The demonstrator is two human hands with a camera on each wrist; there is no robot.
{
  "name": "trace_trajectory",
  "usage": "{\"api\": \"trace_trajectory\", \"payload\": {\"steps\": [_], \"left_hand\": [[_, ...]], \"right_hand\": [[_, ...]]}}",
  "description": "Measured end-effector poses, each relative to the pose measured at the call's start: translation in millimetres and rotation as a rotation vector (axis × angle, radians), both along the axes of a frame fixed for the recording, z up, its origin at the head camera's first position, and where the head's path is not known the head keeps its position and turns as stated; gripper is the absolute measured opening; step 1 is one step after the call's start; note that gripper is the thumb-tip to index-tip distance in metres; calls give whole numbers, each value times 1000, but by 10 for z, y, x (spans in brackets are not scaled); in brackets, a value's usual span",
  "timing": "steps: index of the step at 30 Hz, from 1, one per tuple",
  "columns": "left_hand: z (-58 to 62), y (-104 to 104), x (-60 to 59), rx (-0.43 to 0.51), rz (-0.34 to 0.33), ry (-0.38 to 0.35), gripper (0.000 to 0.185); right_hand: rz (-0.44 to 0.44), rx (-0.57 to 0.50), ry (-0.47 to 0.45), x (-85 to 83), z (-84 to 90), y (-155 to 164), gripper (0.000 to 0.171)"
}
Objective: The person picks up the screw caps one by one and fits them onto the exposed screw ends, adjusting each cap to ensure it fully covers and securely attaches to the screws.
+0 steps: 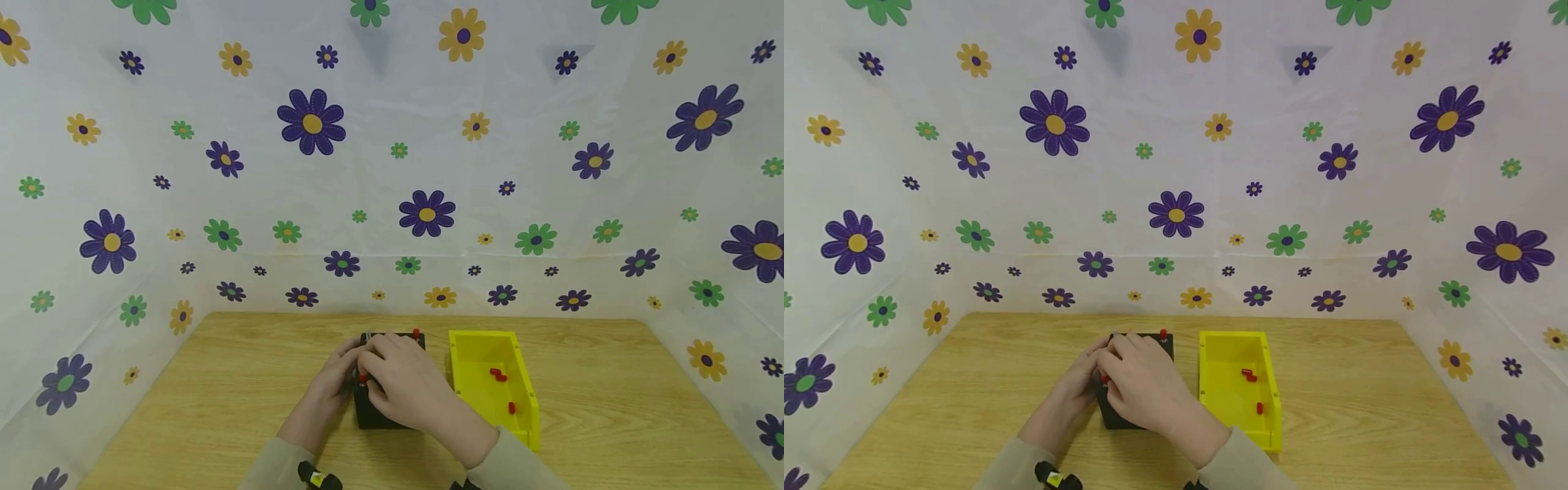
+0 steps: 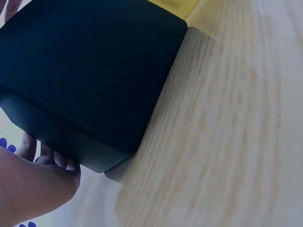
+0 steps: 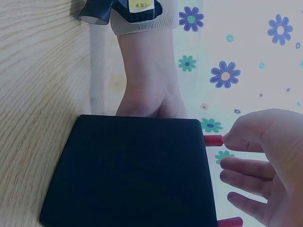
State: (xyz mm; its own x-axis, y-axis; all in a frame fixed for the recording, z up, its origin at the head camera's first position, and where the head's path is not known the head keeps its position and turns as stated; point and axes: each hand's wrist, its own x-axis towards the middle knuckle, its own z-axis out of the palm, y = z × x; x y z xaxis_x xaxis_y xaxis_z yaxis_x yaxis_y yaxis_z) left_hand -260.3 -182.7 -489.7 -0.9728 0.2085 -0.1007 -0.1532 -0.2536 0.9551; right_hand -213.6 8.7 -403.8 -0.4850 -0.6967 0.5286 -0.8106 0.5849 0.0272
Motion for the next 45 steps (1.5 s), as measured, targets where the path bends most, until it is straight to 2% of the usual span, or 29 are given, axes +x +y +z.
{"api": "trace_trajectory", "payload": {"steps": [7, 18, 24, 34, 45], "left_hand": [[13, 29, -18, 27, 37, -23, 21], [41, 20, -39, 9, 23, -31, 22], [44, 25, -32, -8, 27, -29, 20], [29, 20, -24, 39, 0, -12, 22], [21, 11, -13, -1, 15, -26, 23]], "right_hand": [[-2, -3, 12, -2, 3, 1, 13], [-18, 15, -23, -2, 3, 0, 10], [-21, 32, -23, 4, 8, 8, 12], [-15, 4, 32, -6, 26, 26, 15], [-29, 23, 17, 4, 64, 62, 27]]}}
